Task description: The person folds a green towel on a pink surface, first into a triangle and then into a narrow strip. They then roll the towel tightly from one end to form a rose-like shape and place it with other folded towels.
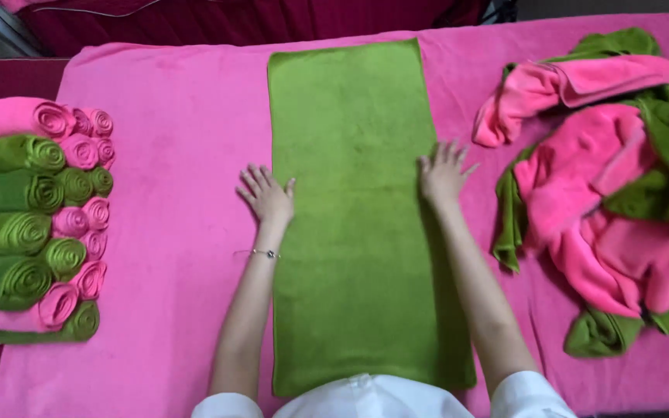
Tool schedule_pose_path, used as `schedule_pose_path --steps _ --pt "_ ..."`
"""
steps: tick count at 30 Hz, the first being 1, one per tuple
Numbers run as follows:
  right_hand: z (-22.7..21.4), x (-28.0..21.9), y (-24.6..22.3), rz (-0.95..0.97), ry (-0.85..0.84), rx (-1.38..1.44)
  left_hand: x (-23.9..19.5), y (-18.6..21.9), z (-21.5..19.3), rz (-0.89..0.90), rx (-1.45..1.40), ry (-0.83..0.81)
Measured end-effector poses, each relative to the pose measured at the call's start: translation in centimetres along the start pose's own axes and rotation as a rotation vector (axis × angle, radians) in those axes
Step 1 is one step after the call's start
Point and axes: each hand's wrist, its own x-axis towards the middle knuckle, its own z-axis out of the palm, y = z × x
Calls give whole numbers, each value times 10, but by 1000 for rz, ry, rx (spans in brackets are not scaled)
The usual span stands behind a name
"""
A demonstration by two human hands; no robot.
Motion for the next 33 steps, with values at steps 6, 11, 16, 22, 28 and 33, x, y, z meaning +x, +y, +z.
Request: schedule_pose_path --steps 6,11,16,22,28,33 --pt "-30 -156 -116 -373 -232 253 -141 84 1 391 -230 -27" --pt "-47 -174 -48 -268 -135 167 -175 6 -20 273 -185 2" --pt "-65 -199 20 -158 -82 137 -211 -67 -17 159 -227 69" --pt "-86 -295 -39 -151 4 75 -272 -13 -47 76 -177 191" --pt "-80 -332 -68 -295 -204 219 -310 20 -15 352 -275 -25" --pt "-101 -339 -14 -202 -238 133 -329 -35 -25 259 -309 -140"
